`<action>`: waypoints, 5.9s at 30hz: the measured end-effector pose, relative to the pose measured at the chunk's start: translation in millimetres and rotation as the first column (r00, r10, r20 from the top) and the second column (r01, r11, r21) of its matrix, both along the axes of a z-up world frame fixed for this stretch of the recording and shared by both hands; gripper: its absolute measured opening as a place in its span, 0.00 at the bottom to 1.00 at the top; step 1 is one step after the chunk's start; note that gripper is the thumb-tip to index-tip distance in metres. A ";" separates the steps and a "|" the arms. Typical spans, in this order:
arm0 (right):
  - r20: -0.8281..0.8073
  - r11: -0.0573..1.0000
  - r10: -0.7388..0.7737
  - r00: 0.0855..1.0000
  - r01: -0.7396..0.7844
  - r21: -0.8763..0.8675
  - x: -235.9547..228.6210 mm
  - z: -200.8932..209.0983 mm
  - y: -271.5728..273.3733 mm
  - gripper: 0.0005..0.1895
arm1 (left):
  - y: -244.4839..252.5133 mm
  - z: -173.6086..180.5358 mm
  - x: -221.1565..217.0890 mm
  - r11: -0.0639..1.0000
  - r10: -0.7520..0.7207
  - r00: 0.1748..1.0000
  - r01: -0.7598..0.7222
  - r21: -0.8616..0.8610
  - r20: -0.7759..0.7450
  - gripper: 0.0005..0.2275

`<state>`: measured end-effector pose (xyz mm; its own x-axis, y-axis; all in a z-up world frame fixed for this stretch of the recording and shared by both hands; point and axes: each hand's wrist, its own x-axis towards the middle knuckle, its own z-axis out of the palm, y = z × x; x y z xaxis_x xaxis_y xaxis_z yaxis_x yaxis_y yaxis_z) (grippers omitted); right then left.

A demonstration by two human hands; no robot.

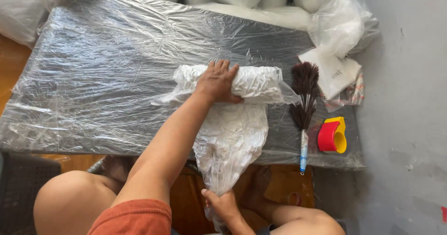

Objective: The person compresses a white plastic bag filled with material, ties the opening, and secures it with tape. They then place the sealed white bag into a black plastic bag.

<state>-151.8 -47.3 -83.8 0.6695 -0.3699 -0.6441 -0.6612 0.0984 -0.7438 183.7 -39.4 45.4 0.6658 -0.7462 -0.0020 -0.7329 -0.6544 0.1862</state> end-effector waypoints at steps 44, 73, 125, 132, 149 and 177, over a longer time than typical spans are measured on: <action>0.025 0.991 -0.031 0.999 0.027 0.134 -2.1 18.0 -0.2 0.14 | -65.5 -68.7 81.8 0.991 0.100 0.821 -0.135 0.020 0.562 0.16; 0.110 0.996 -0.020 0.994 0.011 0.089 37.7 46.8 -1.9 0.11 | 41.3 -68.9 -63.9 0.971 0.076 0.995 -0.087 -0.221 -0.058 0.46; 0.065 1.000 -0.019 0.998 0.020 -0.022 23.2 18.5 8.0 0.11 | 41.5 -32.0 -5.2 0.996 -0.011 1.000 0.013 -0.093 0.024 0.38; 0.081 1.000 -0.021 0.996 0.020 0.012 20.1 9.5 5.4 0.11 | 47.6 4.3 94.9 0.986 0.075 0.932 -0.122 0.112 0.354 0.56; -0.040 0.997 -0.050 0.998 0.053 0.059 23.0 13.0 17.5 0.12 | 28.4 -100.2 91.9 0.912 0.358 0.659 -0.399 -0.095 0.661 0.25; 0.102 0.995 -0.069 0.992 0.060 0.083 30.8 36.4 18.3 0.06 | 119.5 -77.6 -183.1 0.658 0.383 0.415 -0.750 -0.072 -0.825 0.37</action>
